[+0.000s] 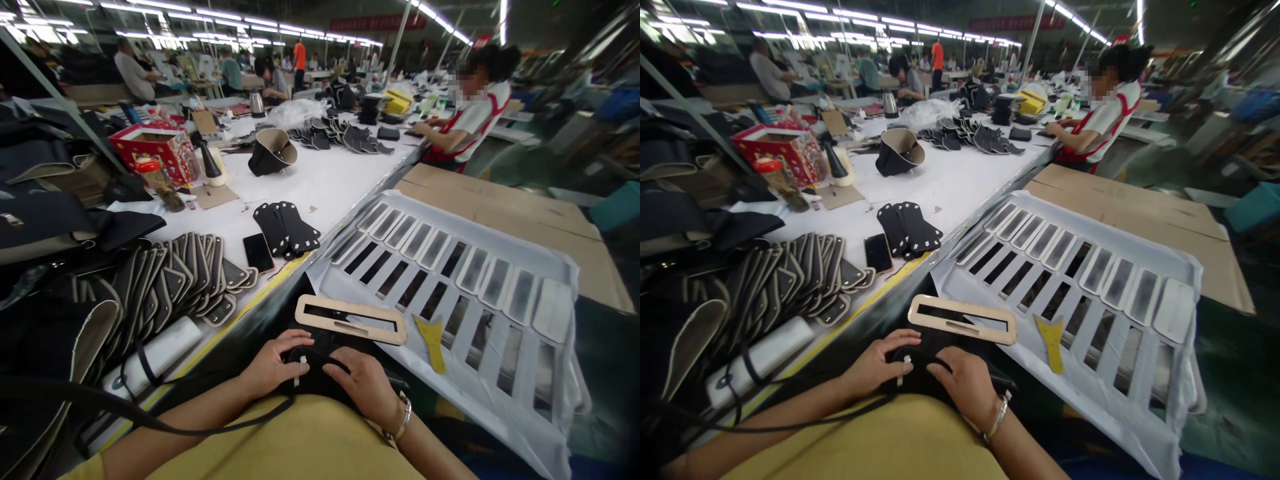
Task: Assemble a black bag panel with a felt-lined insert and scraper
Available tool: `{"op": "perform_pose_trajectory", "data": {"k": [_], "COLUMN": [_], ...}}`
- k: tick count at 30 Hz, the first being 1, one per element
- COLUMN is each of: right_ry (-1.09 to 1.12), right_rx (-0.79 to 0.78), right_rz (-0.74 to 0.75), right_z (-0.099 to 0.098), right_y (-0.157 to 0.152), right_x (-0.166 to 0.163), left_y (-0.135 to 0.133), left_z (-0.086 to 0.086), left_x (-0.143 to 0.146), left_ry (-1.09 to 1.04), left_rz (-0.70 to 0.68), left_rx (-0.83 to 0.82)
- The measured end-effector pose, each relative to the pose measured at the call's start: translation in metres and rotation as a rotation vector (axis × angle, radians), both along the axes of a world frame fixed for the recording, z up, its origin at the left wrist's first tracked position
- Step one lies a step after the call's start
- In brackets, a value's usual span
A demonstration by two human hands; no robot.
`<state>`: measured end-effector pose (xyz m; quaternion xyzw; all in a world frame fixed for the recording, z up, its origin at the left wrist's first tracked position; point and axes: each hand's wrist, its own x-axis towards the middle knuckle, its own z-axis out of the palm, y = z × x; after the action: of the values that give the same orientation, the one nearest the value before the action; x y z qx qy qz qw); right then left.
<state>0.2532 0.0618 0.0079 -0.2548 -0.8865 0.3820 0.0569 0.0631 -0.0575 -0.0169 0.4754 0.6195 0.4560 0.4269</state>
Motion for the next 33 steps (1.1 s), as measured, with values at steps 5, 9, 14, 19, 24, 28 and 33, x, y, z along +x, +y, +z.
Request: {"op": "perform_pose_trajectory", "data": {"k": [5, 9, 14, 19, 24, 28, 33], "right_ry": [-0.021, -0.023, -0.076, -0.070, -0.015, -0.006, -0.016], "right_rx": [-0.041, -0.078, -0.043, -0.078, -0.162, -0.226, -0.352], "right_rz": [0.041, 0.058, 0.068, 0.067, 0.037, 0.022, -0.008], "right_z": [0.004, 0.003, -0.003, -0.001, 0.004, 0.004, -0.001], "right_y": [0.010, 0.014, 0.013, 0.021, 0.040, 0.045, 0.046], "right_x": [-0.008, -0.011, -0.013, -0.018, -0.019, -0.020, -0.020], "left_y": [0.001, -0.003, -0.006, 0.001, -0.003, -0.012, -0.007], "left_z": [-0.003, -0.001, -0.003, 0.000, 0.005, 0.007, 0.003], "left_x": [-0.010, -0.006, 0.005, 0.002, -0.013, -0.014, 0.001], "left_ry": [-0.084, -0.046, 0.004, -0.026, -0.161, 0.056, -0.036], "left_rz": [-0.042, 0.019, 0.128, 0.152, 0.295, 0.145, 0.126], "left_rx": [0.012, 0.041, 0.027, 0.018, 0.056, -0.008, -0.065]}}
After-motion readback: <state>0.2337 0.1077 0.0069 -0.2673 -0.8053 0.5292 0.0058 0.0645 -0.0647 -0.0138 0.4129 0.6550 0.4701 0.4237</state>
